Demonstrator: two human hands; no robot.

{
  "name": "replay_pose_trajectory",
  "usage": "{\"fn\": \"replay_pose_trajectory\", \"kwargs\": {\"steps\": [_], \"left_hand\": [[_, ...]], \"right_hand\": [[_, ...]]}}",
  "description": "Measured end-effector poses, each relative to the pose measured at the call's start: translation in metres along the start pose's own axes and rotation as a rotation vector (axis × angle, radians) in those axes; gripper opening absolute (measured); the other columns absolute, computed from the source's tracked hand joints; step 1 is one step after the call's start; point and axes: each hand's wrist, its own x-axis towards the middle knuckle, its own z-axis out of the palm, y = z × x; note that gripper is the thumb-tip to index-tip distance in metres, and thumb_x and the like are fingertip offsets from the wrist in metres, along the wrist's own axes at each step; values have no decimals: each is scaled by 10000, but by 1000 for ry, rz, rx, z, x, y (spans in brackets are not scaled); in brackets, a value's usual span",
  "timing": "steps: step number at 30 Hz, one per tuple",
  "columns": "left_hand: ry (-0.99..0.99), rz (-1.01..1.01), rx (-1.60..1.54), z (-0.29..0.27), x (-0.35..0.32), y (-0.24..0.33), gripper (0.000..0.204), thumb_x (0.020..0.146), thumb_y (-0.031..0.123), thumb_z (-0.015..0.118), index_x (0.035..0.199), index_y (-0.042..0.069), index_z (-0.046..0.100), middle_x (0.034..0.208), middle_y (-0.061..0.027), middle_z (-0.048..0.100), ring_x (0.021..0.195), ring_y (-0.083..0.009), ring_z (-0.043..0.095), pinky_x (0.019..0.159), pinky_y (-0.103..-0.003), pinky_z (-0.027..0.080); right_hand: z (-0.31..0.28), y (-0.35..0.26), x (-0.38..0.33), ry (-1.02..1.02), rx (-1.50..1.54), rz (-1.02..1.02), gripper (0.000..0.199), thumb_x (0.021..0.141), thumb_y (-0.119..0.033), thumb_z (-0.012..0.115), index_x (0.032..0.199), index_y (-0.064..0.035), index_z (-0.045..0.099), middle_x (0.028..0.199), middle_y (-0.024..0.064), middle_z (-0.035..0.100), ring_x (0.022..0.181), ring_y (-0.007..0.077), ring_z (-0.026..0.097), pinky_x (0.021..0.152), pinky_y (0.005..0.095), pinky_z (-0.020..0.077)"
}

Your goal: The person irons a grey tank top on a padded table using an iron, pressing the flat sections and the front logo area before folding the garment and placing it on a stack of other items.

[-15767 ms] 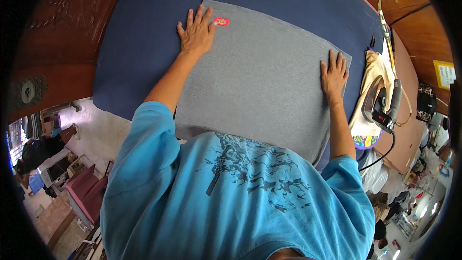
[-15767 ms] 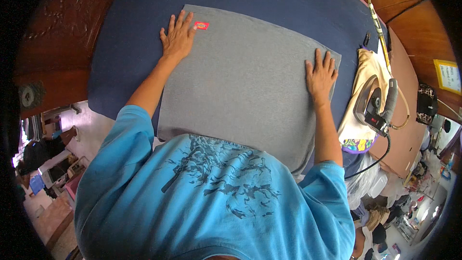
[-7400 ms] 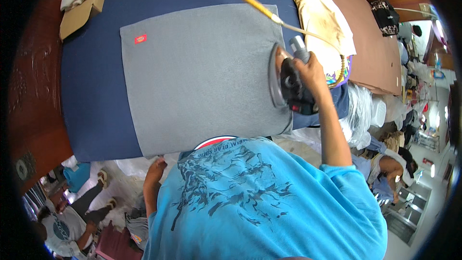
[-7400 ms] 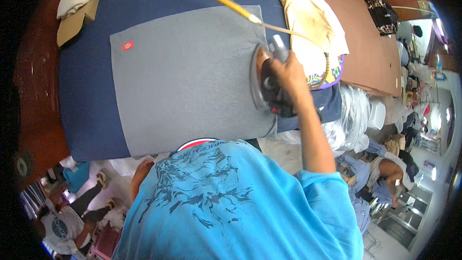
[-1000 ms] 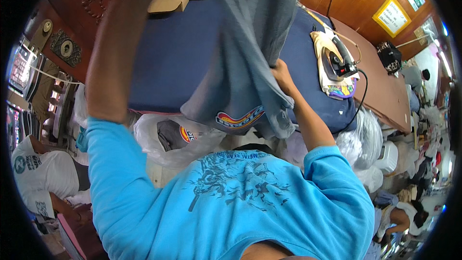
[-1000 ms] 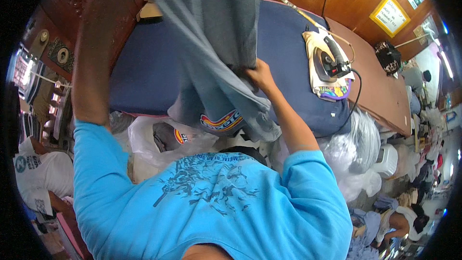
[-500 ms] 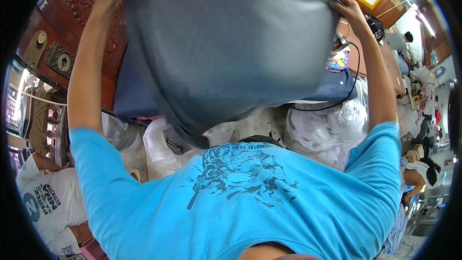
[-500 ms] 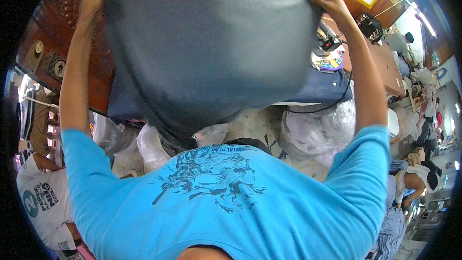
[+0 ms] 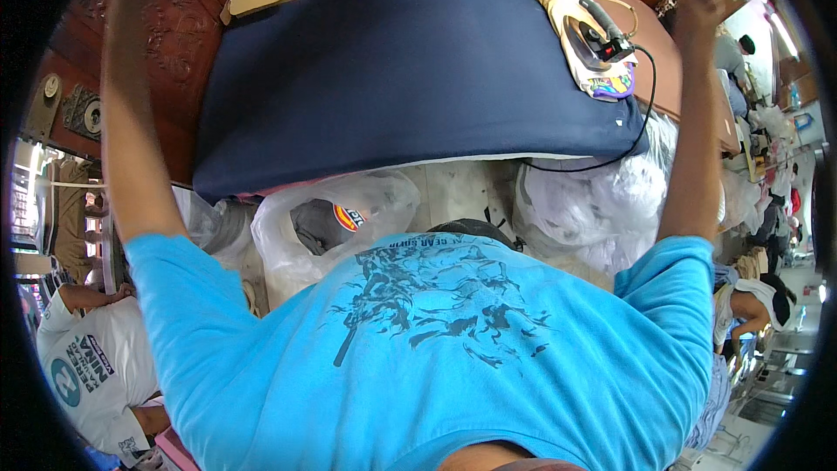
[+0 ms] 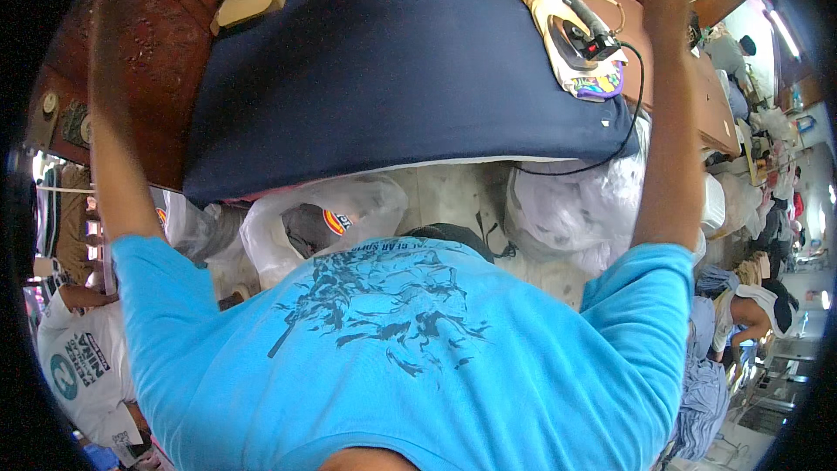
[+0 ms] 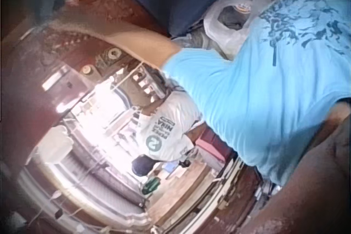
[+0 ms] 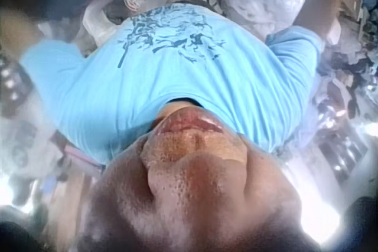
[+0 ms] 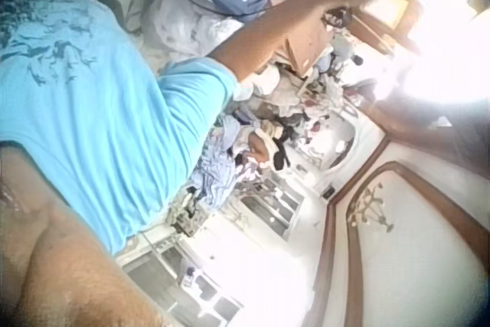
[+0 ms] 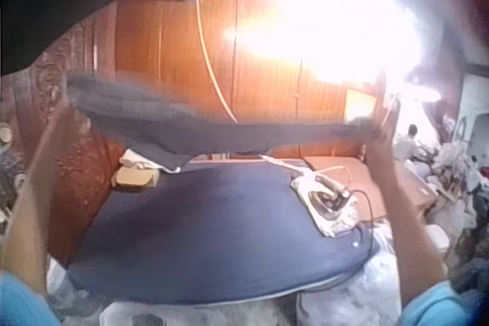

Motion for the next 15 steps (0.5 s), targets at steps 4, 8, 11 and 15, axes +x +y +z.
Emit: {"fn": "replay_pose_trajectory", "kwargs": {"steps": [4, 8, 11, 15], "left_hand": [[10, -516, -98, 30, -167, -67, 254, 821, 357, 538, 890, 118, 591, 1025, -38, 592, 1017, -170, 504, 908, -329, 353], [-207, -522, 433, 49, -313, -113, 222, 838, 110, 392, 798, 80, 609, 957, -32, 619, 974, -142, 523, 873, -289, 377], [-135, -704, 615, 53, -393, -133, 272, 849, 143, 372, 969, 58, 602, 1023, -69, 601, 1000, -180, 536, 881, -306, 386], [-12, -811, 1072, 96, -393, -135, 355, 876, 289, 416, 1139, 88, 548, 1126, -104, 549, 1068, -234, 508, 926, -413, 354]], "right_hand": [[53, -10, -151, -223, 225, 529, 250, 791, 11, 513, 1011, -21, 627, 952, 57, 641, 921, 132, 548, 811, 239, 412], [47, 24, -261, -502, -24, 625, 249, 758, 1, 522, 975, -23, 642, 1002, 91, 636, 973, 148, 566, 841, 258, 422], [38, 51, -319, -438, 88, 658, 273, 745, -115, 566, 998, -38, 638, 1028, 87, 627, 967, 170, 574, 850, 293, 426], [56, 77, -324, -367, -236, 945, 353, 768, -275, 556, 1047, -70, 626, 1081, 113, 608, 1000, 267, 571, 872, 352, 422]]}}
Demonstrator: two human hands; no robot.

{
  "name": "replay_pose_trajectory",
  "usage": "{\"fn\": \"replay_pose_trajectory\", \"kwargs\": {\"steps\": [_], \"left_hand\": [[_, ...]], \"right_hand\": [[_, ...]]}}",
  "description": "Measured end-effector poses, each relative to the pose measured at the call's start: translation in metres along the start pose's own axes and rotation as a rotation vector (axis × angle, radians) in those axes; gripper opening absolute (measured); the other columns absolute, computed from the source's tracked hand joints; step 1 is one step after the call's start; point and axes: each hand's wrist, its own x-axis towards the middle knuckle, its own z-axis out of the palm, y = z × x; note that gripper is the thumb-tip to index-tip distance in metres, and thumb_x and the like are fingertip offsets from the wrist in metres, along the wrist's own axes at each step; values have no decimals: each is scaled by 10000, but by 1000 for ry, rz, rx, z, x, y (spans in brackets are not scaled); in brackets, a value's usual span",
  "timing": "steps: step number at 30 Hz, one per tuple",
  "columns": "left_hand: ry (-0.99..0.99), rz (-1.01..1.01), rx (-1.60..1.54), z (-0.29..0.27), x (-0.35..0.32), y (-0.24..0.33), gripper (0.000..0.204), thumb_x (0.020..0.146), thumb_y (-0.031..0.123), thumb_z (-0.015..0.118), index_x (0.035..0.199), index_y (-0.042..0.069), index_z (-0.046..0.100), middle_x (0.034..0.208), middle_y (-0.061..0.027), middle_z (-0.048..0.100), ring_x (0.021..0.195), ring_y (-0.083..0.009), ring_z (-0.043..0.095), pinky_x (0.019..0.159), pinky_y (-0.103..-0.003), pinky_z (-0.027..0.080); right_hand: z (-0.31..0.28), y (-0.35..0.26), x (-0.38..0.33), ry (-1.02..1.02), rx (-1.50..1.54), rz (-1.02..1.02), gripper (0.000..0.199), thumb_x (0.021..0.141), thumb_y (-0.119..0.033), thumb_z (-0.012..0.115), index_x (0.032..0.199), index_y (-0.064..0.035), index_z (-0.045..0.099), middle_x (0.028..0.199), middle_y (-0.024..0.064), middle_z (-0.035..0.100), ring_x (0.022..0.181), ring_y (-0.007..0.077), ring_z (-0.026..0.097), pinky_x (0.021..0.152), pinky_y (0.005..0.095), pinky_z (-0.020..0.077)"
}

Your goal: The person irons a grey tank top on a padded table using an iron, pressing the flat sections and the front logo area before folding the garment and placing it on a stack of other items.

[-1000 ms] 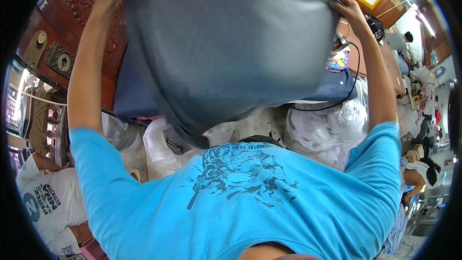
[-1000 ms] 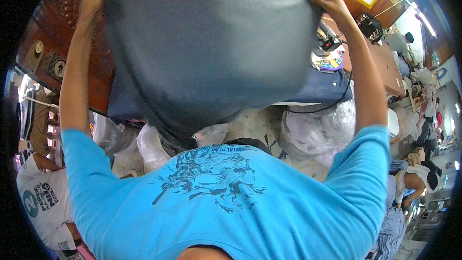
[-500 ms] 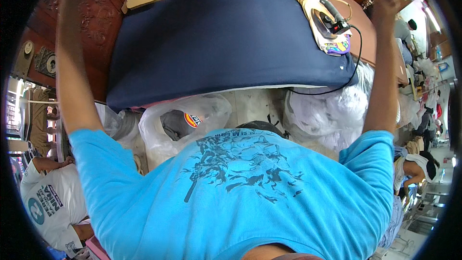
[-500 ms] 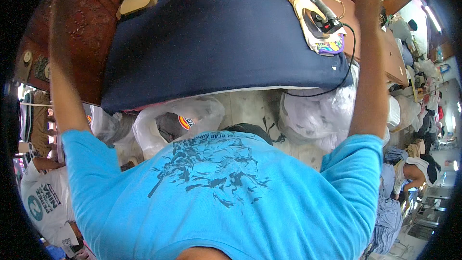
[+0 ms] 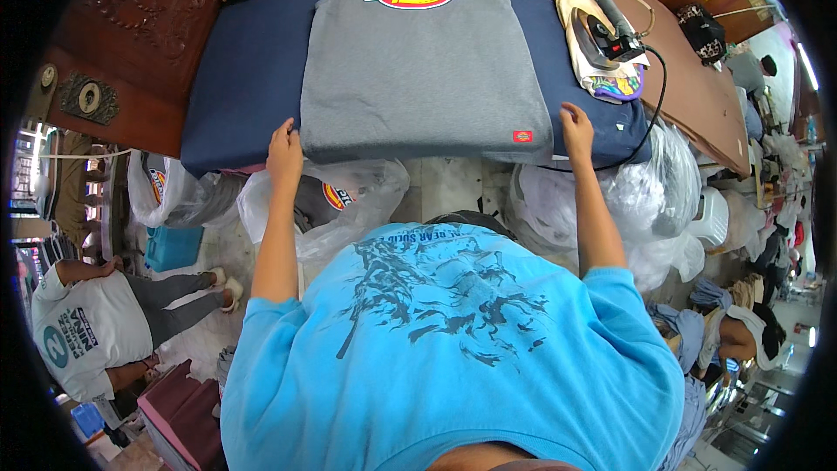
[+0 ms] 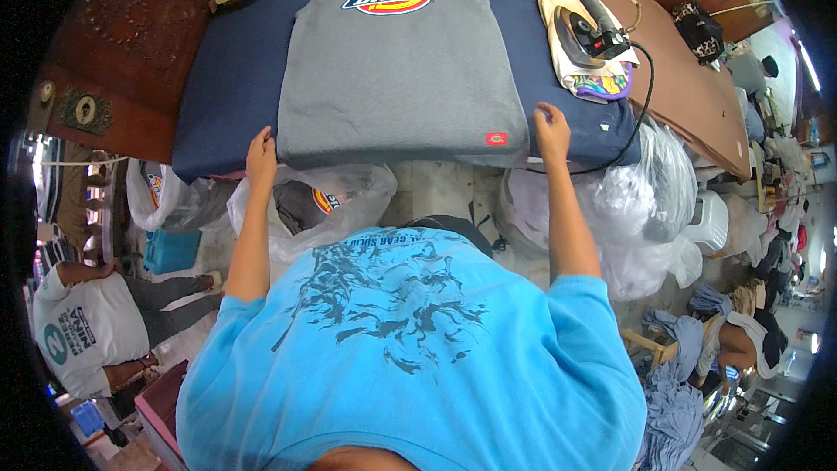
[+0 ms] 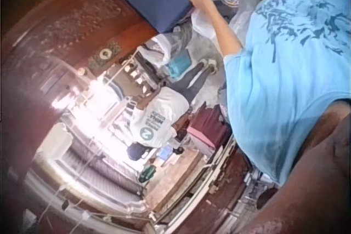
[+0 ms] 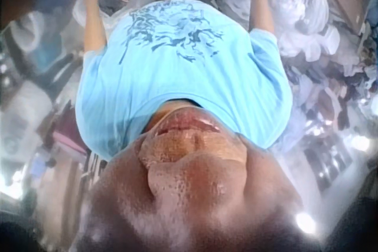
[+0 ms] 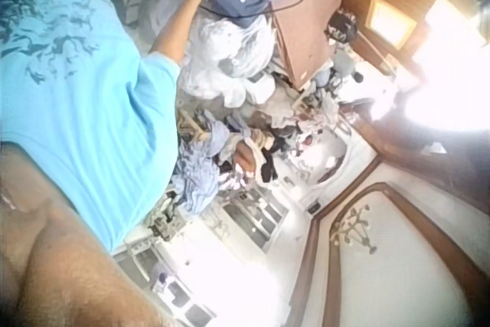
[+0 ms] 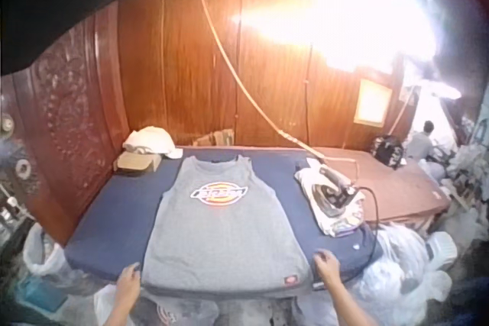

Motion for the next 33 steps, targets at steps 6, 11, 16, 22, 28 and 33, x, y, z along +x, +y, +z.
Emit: {"fn": "replay_pose_trajectory", "kwargs": {"steps": [6, 11, 16, 22, 28, 33], "left_hand": [[14, -296, 444, 14, 22, 56, 362, 879, 386, 435, 1048, 89, 556, 1196, -118, 501, 1093, -290, 480, 882, -484, 361], [177, -168, 87, 23, 33, 18, 336, 895, 355, 437, 944, 38, 539, 877, -177, 596, 876, -341, 577, 722, -425, 437], [212, 44, 2, 6, -41, -14, 285, 891, 290, 498, 861, 6, 509, 700, -152, 528, 650, -278, 505, 644, -377, 408], [88, -270, 48, 45, -127, -38, 222, 869, 231, 523, 977, 37, 530, 880, -141, 551, 807, -272, 521, 733, -360, 402], [381, 323, 316, 26, 3, 49, 380, 844, 230, 531, 1192, 82, 485, 1177, -123, 518, 1075, -284, 490, 895, -403, 344], [48, 200, 259, 66, 166, 90, 455, 856, 336, 499, 1239, 93, 463, 1198, -98, 517, 1118, -272, 470, 942, -415, 325]], "right_hand": [[58, -40, 37, -130, -471, 8, 407, 790, -366, 546, 1067, -70, 583, 1086, 172, 557, 1021, 349, 526, 823, 446, 429], [60, -38, 38, -18, 78, -26, 253, 809, -210, 579, 959, -21, 503, 813, 195, 563, 797, 329, 563, 729, 375, 439], [4, -19, -41, -22, 266, -92, 276, 836, -178, 562, 987, 2, 418, 819, 141, 494, 767, 243, 499, 736, 327, 414], [16, 60, -131, 157, 152, 143, 274, 856, -148, 529, 1061, 5, 431, 976, 129, 490, 958, 235, 460, 871, 320, 350], [18, -40, -3, 162, -99, -275, 350, 836, -172, 551, 1135, -9, 474, 1143, 172, 501, 1059, 319, 462, 909, 374, 344], [67, -57, 122, -87, -435, -272, 298, 776, -198, 622, 1016, -45, 534, 1071, 127, 538, 1009, 310, 487, 854, 419, 378]]}}
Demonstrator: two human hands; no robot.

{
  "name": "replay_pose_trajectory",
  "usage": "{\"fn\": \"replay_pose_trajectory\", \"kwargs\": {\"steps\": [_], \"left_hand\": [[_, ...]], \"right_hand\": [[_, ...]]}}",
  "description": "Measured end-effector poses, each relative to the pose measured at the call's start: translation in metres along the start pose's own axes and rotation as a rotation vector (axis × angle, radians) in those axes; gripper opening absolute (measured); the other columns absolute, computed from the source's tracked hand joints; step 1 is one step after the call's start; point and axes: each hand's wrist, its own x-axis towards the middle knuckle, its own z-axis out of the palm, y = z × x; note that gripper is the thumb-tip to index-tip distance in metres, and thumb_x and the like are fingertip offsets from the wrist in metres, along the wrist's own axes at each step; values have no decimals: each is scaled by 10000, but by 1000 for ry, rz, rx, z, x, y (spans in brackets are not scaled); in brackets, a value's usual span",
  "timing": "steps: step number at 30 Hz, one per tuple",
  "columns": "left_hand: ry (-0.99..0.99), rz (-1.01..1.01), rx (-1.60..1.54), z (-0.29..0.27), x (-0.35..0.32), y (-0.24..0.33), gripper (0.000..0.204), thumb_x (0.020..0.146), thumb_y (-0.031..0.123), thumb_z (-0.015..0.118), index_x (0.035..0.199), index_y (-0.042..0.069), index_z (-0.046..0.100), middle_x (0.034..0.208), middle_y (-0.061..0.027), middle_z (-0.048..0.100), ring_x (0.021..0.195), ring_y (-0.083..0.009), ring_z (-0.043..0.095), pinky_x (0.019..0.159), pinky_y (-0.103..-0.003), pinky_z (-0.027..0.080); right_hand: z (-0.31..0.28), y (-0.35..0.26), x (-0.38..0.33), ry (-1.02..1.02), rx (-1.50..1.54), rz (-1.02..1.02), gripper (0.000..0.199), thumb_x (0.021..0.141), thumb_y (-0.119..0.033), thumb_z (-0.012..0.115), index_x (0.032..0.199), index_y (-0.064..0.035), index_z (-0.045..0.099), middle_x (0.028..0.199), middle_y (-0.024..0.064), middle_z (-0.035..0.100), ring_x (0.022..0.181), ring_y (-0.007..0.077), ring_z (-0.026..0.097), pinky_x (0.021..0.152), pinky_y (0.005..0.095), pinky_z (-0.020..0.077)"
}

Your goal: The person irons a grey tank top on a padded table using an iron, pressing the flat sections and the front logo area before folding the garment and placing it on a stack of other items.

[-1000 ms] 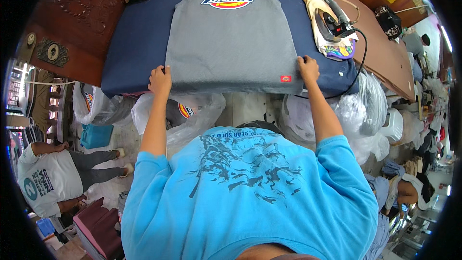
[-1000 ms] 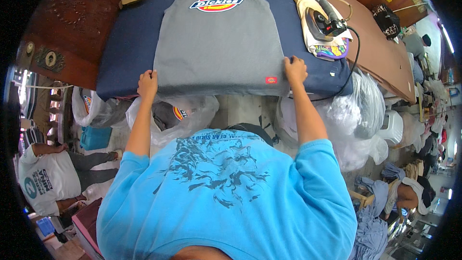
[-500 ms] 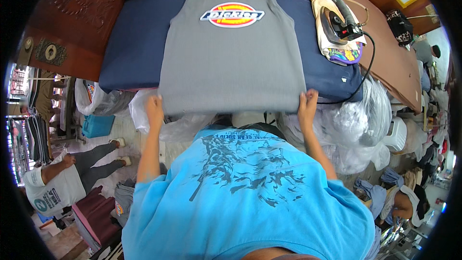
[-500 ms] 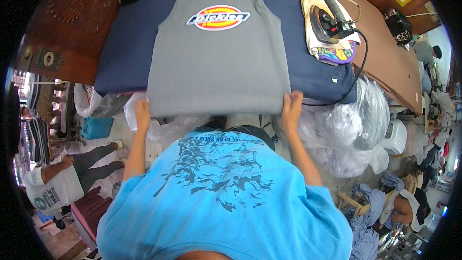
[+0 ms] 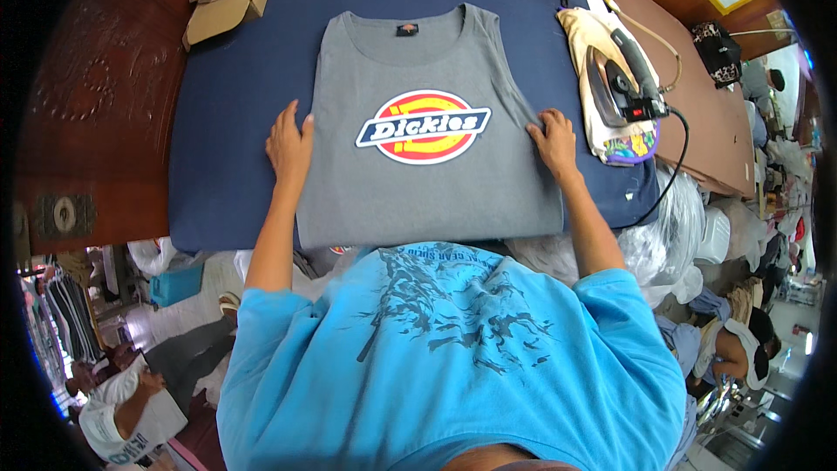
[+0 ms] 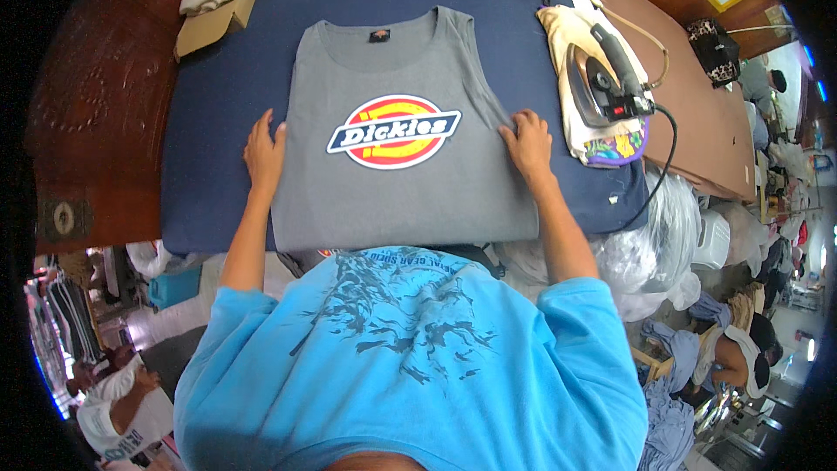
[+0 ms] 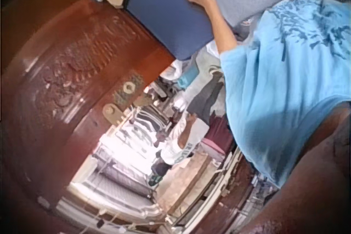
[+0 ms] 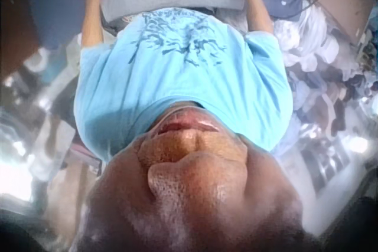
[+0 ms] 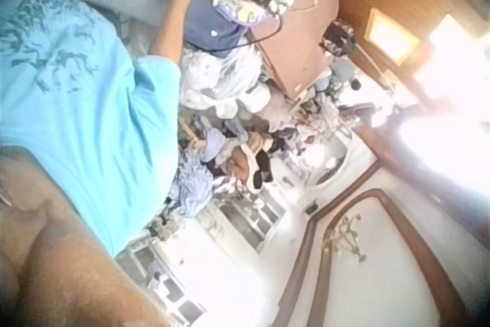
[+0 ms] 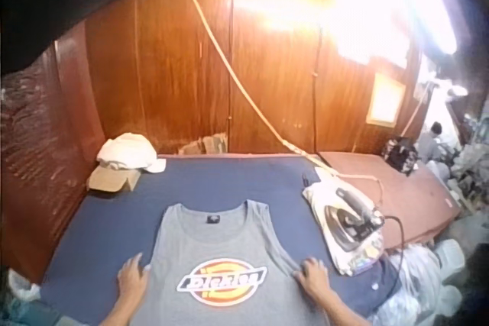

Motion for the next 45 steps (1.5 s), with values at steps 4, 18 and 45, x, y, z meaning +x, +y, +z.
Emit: {"fn": "replay_pose_trajectory", "kwargs": {"steps": [4, 18, 45], "left_hand": [[-194, -78, 8, 26, 85, 14, 522, 826, 402, 510, 1237, 83, 472, 1173, -109, 527, 1102, -283, 483, 925, -420, 354], [-521, -576, -939, 72, 193, 22, 173, 856, 191, 520, 966, 56, 521, 953, -106, 580, 923, -228, 552, 851, -353, 437], [-244, 280, -341, 73, 234, -1, 362, 768, 273, 638, 1056, 67, 564, 1096, -117, 561, 1013, -225, 536, 850, -354, 430]], "right_hand": [[2, 5, 40, -134, 23, 224, 312, 709, -210, 650, 958, -56, 540, 1013, 109, 550, 955, 287, 513, 803, 400, 410], [82, -50, 239, -94, 609, 513, 449, 771, -254, 629, 1127, -10, 503, 1028, 193, 589, 935, 268, 590, 793, 363, 447], [45, -34, 288, -276, 40, 119, 438, 788, -396, 609, 1098, -87, 574, 1082, 154, 583, 976, 377, 541, 855, 399, 434]]}}
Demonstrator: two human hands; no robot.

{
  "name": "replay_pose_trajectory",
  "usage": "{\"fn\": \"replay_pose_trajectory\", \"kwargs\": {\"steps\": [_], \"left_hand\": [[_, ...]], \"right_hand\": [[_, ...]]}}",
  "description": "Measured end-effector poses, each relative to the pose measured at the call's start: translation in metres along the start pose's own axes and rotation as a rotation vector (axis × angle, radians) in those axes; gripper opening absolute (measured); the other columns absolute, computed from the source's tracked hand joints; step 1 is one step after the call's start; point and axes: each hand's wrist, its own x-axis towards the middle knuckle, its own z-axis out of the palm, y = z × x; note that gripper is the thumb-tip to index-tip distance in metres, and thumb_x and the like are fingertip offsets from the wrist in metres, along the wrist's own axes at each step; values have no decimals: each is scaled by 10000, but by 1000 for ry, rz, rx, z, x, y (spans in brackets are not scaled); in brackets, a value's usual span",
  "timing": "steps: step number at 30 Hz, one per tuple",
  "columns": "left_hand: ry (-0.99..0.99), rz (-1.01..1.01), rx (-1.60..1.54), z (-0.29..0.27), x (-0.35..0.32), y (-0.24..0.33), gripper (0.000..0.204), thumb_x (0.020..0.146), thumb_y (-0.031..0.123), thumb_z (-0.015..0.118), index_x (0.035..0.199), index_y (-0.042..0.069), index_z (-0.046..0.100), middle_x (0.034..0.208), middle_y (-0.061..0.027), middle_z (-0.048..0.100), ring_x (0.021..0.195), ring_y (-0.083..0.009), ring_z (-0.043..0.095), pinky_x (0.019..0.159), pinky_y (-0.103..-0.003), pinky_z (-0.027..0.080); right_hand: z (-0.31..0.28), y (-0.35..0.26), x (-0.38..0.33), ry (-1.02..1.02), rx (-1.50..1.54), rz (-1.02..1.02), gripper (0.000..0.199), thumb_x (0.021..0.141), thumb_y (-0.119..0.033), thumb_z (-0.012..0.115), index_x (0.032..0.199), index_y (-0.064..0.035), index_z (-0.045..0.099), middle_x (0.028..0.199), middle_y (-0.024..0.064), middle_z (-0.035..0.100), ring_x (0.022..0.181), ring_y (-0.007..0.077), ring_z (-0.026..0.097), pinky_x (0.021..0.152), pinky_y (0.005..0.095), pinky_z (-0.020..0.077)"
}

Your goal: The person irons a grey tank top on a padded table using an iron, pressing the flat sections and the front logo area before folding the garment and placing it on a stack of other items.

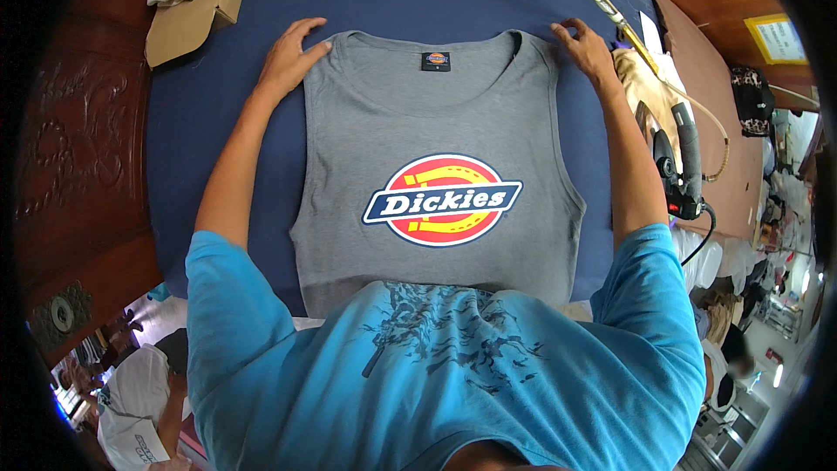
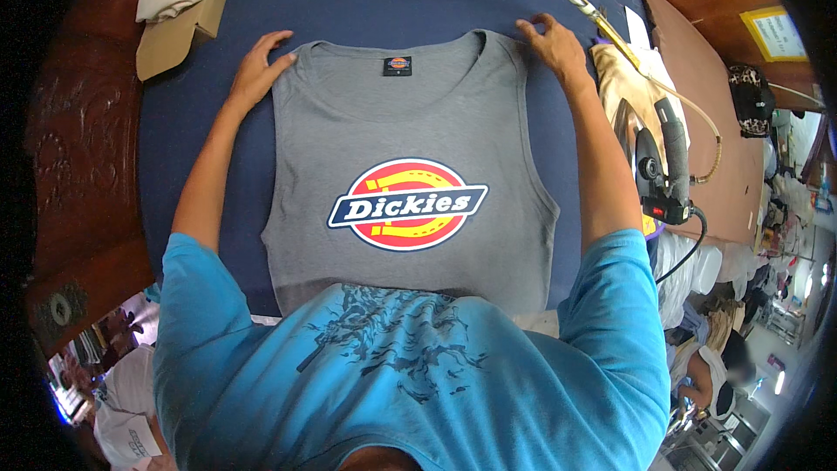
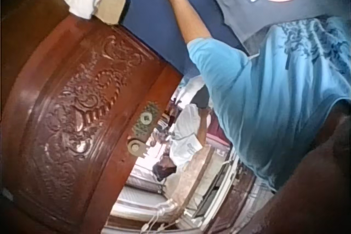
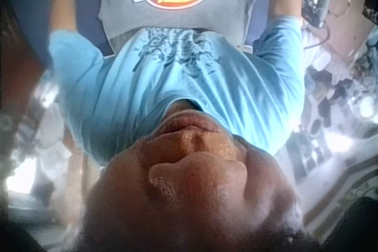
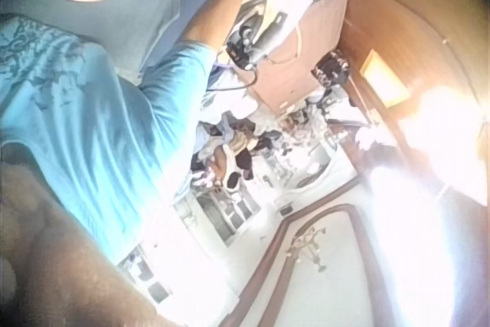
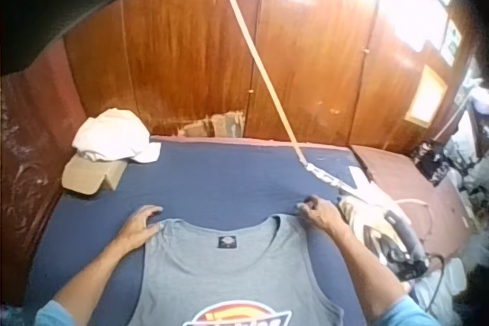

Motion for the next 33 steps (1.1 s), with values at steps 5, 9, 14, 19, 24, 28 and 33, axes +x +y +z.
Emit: {"fn": "replay_pose_trajectory", "kwargs": {"steps": [5, 9, 14, 19, 24, 28, 33], "left_hand": [[-255, -175, -62, 16, 31, 1, 290, 814, 311, 604, 933, 46, 604, 773, -63, 627, 718, -204, 579, 650, -352, 438], [-131, -127, 74, 18, 39, -8, 311, 838, 362, 568, 815, 53, 583, 599, -55, 560, 567, -215, 534, 553, -347, 400], [-28, 14, 495, 15, 25, 0, 339, 861, 403, 509, 784, 76, 554, 621, -97, 565, 617, -248, 572, 587, -354, 423], [169, 210, 547, 21, 24, 4, 285, 844, 374, 528, 897, 101, 590, 793, -57, 619, 757, -218, 594, 722, -371, 417], [23, 480, 209, 88, -3, 125, 253, 757, 321, 640, 900, 113, 633, 890, -41, 630, 855, -220, 584, 808, -363, 409], [-180, 767, 193, 166, -8, 175, 315, 806, 312, 578, 1067, 136, 575, 1081, -33, 570, 1015, -187, 523, 897, -405, 363], [-192, 681, 365, 174, 1, 183, 316, 807, 293, 571, 1092, 158, 553, 1166, -8, 517, 1089, -151, 476, 937, -438, 320]], "right_hand": [[58, -5, -3, 159, -177, -602, 414, 783, -413, 603, 1007, -66, 591, 980, 132, 612, 908, 300, 576, 803, 367, 437], [50, -23, 4, 83, -208, -309, 434, 847, -463, 498, 789, -46, 601, 817, 131, 620, 755, 294, 593, 643, 381, 453], [51, -21, 18, 133, -282, -276, 509, 854, -523, 446, 714, -70, 630, 676, 121, 621, 647, 297, 600, 589, 389, 461], [63, -25, 20, 138, -292, -224, 510, 843, -544, 437, 727, -89, 638, 730, 103, 635, 691, 295, 606, 607, 378, 471], [58, -23, 18, 113, -286, -265, 547, 852, -551, 409, 762, -59, 632, 780, 124, 637, 736, 317, 604, 653, 391, 474], [43, -13, 18, -10, -108, -236, 478, 885, -460, 386, 904, -57, 641, 895, 172, 624, 856, 344, 582, 779, 413, 449], [36, 18, 14, -83, -38, -544, 357, 797, -312, 519, 939, 5, 599, 945, 175, 573, 899, 340, 546, 798, 410, 431]]}}
